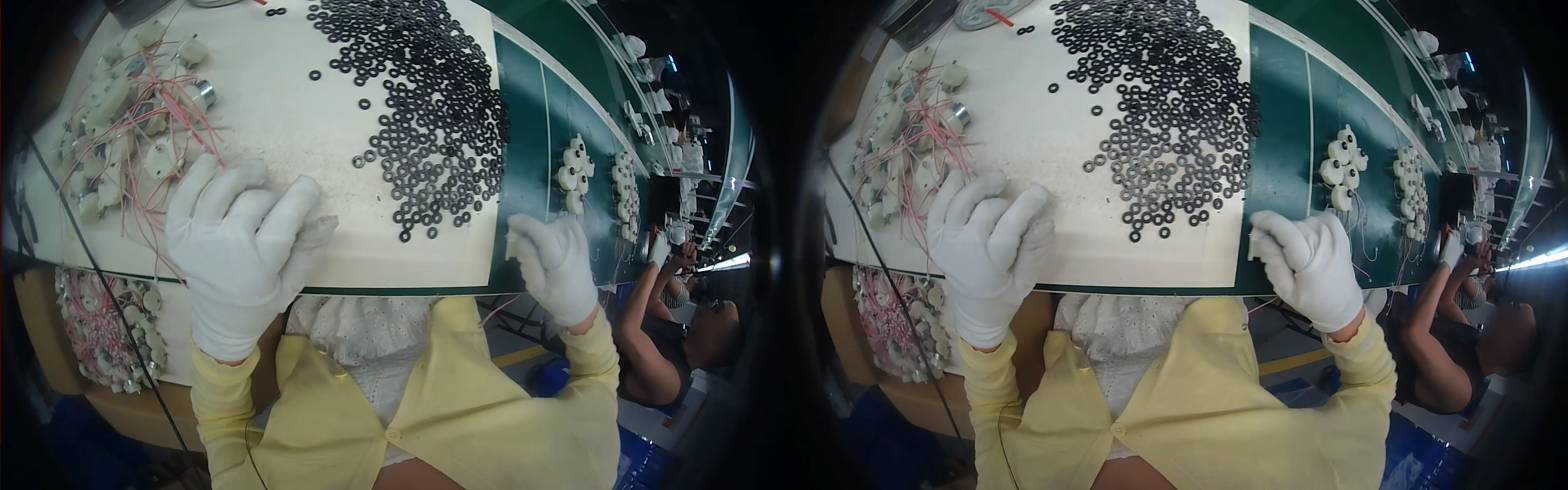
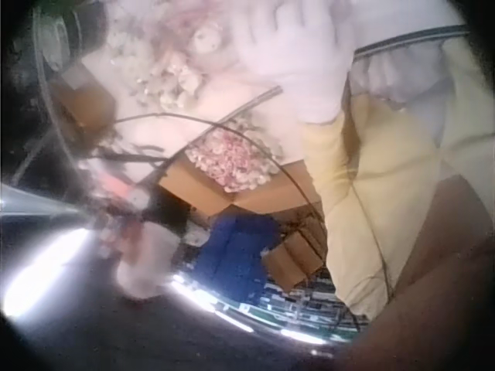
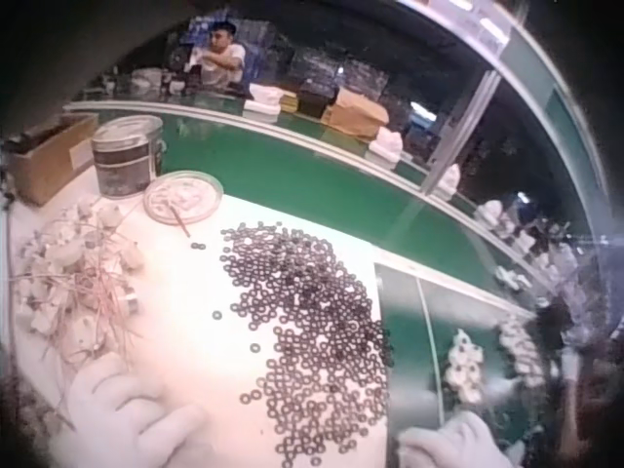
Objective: The person assembles small electrical components at a workstation. They pick up white cylindrical parts with wires and black washers, insert the washers into the parts, and place the assembled units on the table. The person also uses a brush to apply a substance from a container onto the components.
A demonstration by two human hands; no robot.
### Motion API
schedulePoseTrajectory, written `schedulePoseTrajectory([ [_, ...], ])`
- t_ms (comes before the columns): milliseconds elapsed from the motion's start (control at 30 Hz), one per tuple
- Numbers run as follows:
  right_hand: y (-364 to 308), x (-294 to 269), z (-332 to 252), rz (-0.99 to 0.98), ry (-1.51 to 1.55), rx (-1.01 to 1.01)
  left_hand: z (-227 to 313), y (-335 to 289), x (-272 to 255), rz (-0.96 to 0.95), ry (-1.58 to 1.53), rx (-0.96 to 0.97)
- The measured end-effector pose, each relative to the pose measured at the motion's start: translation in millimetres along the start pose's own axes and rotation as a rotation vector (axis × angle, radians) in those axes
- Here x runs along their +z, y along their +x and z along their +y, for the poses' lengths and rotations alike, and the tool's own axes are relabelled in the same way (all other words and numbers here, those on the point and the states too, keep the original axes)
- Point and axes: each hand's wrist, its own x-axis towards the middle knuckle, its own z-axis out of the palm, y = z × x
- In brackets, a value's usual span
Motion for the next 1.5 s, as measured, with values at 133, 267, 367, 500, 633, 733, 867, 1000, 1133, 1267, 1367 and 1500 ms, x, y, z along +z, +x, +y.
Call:
schedulePoseTrajectory([
  [133, -36, 9, 14, 0.096, -0.285, 0.113, -2, -3, 1, 0.008, -0.010, 0.023],
  [267, -51, -4, 17, 0.103, -0.315, 0.213, 0, -1, -1, -0.006, 0.025, 0.029],
  [367, -49, -12, 10, 0.227, -0.296, 0.242, 0, -2, -2, -0.015, 0.019, 0.022],
  [500, -18, -7, -26, 0.186, -0.291, 0.138, 6, 0, -5, -0.070, 0.043, 0.005],
  [633, -14, 16, -11, 0.393, -0.283, 0.202, 11, -1, -6, 0.014, 0.120, -0.044],
  [733, -19, 18, 1, 0.451, -0.285, 0.243, 9, -6, -6, 0.006, 0.126, -0.066],
  [867, -31, 19, 10, 0.465, -0.327, 0.303, 12, -2, -11, -0.146, 0.130, -0.022],
  [1000, -34, 12, 20, 0.417, -0.357, 0.277, 8, -4, -13, -0.180, 0.078, 0.050],
  [1133, -23, 14, 33, 0.418, -0.432, 0.199, 15, 5, -6, -0.069, -0.006, 0.081],
  [1267, -16, 2, 27, 0.331, -0.457, 0.264, 13, 21, -14, -0.026, -0.042, 0.119],
  [1367, -16, -14, 25, 0.319, -0.504, 0.300, 15, 9, -5, -0.055, -0.060, 0.097],
  [1500, -1, -13, 13, 0.415, -0.385, 0.307, 13, 9, -8, -0.029, -0.039, 0.114],
])
